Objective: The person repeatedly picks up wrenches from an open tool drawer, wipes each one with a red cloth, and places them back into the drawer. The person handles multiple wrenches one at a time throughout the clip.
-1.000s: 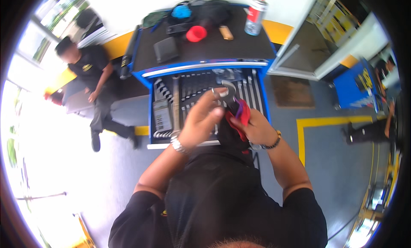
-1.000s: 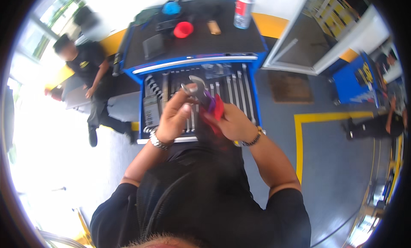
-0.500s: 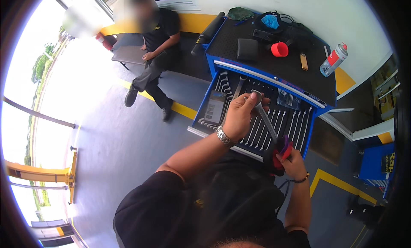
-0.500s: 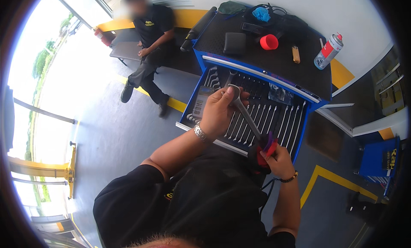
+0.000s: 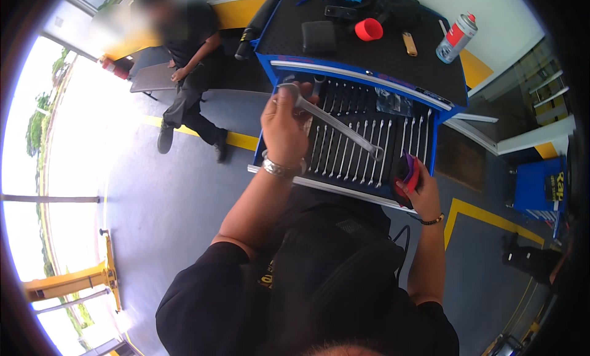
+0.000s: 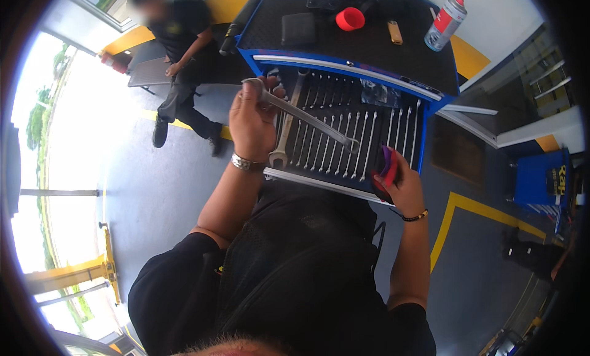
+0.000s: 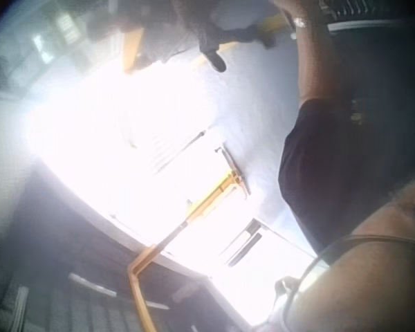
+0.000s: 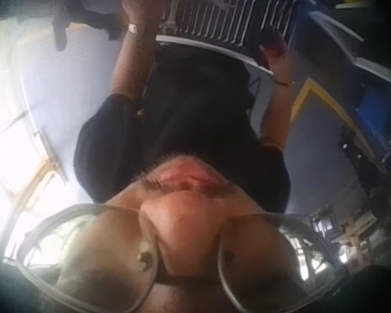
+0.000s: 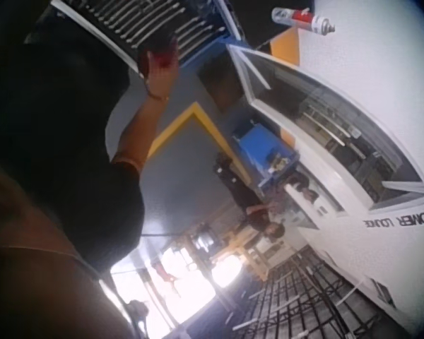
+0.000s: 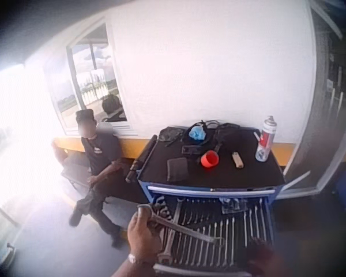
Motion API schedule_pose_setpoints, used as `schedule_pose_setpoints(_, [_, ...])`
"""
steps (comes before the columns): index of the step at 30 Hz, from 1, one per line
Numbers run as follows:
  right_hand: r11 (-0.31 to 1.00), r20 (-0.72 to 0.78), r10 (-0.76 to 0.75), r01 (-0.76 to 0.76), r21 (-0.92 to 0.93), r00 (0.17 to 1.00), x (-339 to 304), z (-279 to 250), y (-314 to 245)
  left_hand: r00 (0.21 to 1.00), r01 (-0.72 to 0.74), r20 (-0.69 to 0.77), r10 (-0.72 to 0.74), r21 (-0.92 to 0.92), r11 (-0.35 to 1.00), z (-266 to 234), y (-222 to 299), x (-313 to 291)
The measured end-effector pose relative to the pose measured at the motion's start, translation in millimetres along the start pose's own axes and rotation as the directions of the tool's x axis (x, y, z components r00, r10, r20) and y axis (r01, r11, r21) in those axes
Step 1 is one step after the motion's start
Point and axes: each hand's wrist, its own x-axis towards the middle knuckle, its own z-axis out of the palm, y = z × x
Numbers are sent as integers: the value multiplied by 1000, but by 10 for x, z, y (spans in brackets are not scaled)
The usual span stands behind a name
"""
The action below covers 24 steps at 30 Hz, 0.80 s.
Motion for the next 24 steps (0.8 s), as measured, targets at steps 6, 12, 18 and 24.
schedule_pose_setpoints(6, [897,26,198,-191,398,980,-571,-321,623,992,78,-86,-90,-136,988,-427,150,303])
schedule_pose_setpoints(12, [814,-93,298,-202,545,950,-531,-23,366,979,172,-74,-190,-204,964,-426,5,293])
schedule_pose_setpoints(18, [693,-95,334,-176,699,938,-497,86,404,974,225,47,-220,-271,936,-294,17,204])
schedule_pose_setpoints(24, [516,-161,275,-4,857,948,-336,76,39,963,264,148,-225,-353,897,-217,51,154])
